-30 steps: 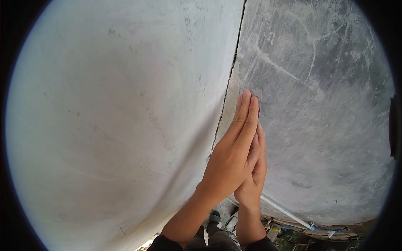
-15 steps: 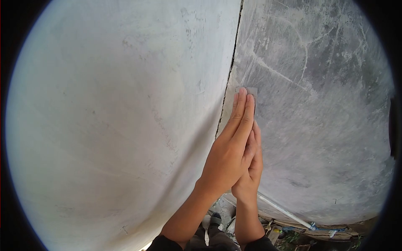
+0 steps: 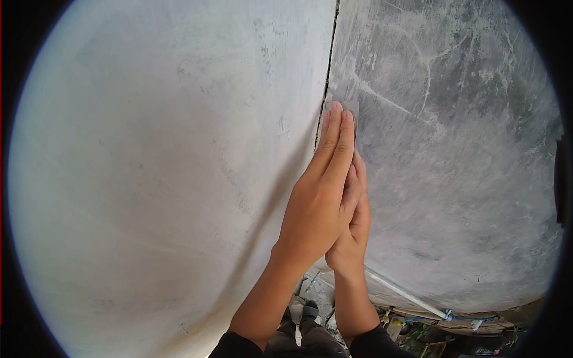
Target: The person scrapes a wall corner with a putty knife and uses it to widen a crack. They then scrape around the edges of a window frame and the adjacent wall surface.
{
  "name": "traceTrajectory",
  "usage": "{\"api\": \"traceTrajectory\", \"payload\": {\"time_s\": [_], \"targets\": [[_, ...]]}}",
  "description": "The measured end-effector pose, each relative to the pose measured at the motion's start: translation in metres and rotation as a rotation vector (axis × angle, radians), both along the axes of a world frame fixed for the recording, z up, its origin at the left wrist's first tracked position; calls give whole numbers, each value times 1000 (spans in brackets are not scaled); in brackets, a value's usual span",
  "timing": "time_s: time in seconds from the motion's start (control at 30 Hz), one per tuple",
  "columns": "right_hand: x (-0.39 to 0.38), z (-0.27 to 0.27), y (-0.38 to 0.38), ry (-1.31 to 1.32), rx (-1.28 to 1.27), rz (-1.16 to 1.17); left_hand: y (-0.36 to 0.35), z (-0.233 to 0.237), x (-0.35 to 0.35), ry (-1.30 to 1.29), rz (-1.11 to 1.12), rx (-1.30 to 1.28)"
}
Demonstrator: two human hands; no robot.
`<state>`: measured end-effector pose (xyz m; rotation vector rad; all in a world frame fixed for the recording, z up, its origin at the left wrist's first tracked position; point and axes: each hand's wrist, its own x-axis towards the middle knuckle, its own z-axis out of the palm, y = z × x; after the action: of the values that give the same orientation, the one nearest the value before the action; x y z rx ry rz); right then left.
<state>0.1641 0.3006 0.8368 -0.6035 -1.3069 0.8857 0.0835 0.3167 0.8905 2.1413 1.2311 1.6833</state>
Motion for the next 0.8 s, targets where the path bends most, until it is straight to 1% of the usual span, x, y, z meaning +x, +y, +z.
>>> {"api": "traceTrajectory", "payload": {"time_s": [0.07, 0.13, 0.2, 0.27, 0.4, 0.5, 0.53, 0.63, 0.67, 0.7, 0.8], "targets": [[5, -2, -13, 21, -76, 10, -8, -6, 5, 29, -22, -35], [6, -13, -18, 42, -58, -11, -13, -14, 8, 47, -51, -37], [10, -30, -20, 72, -74, 14, -19, -22, 12, 62, -67, -63], [22, -30, -25, 36, -165, 81, -22, -28, 15, 36, -67, -74], [30, -26, -21, -37, -84, 72, -17, -25, 17, 2, -62, -56], [28, -15, -15, -45, -109, 94, -6, -26, 14, -28, 11, -63], [25, -10, -16, -45, -129, 97, -5, -24, 13, -3, 64, -30], [24, -8, -22, -105, -108, 45, -18, -21, 16, -43, -23, -115], [27, -13, -25, -140, -85, 11, -21, -23, 20, -16, 5, -59], [29, -16, -25, -178, -62, -24, -20, -23, 20, -20, 13, -68], [19, -9, -22, -159, -74, -51, -20, -18, 19, -25, 25, -76]]}}
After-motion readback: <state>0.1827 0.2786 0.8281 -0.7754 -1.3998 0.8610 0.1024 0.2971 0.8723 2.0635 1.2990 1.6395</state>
